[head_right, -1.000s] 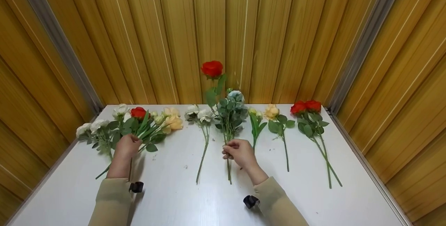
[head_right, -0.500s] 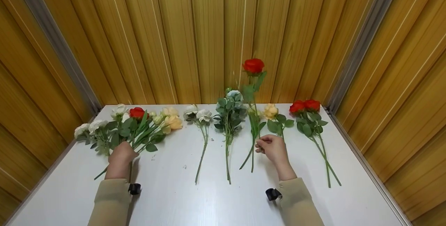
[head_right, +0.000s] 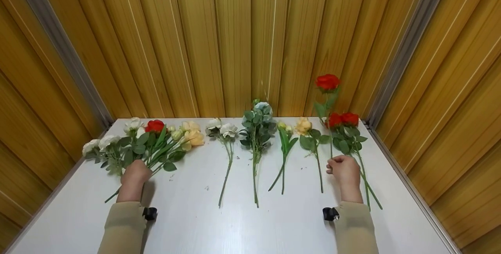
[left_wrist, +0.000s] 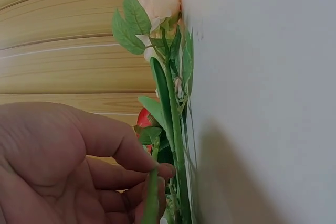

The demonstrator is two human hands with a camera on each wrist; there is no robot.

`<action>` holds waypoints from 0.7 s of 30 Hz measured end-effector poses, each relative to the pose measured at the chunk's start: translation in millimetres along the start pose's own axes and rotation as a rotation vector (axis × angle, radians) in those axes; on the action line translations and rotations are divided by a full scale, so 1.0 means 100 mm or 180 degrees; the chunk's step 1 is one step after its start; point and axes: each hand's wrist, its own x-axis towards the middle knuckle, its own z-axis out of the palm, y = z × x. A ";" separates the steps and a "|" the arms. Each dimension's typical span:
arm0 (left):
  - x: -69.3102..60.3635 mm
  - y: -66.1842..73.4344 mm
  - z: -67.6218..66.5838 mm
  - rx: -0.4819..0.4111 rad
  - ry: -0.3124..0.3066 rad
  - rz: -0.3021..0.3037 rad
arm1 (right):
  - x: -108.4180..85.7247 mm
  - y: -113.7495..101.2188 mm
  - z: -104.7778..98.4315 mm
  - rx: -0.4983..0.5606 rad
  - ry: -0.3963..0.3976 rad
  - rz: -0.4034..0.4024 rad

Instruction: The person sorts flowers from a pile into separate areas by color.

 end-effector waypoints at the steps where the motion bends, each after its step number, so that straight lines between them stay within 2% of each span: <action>1: 0.00 -0.01 0.00 -0.0051 0.0010 0.0019 | 0.00 0.03 -0.04 -0.0019 0.0029 0.0030; 5: 0.00 -0.04 -0.02 -0.0211 0.0007 0.0107 | 0.01 0.13 -0.18 -0.0121 0.0142 0.0186; 8: 0.02 -0.05 -0.05 -0.0223 -0.0112 0.0131 | -0.01 0.20 -0.28 -0.0247 0.0236 0.0250; 11: 0.04 -0.04 -0.08 -0.0260 -0.0250 0.0111 | -0.03 0.28 -0.37 -0.0513 0.0353 0.0211; 18: 0.05 0.00 -0.07 -0.0826 -0.0470 -0.0146 | -0.06 0.43 -0.53 -0.0960 0.0390 0.0166; 21: 0.07 0.01 -0.04 -0.0960 -0.0496 -0.0209 | -0.06 0.46 -0.56 -0.1084 0.0359 0.0208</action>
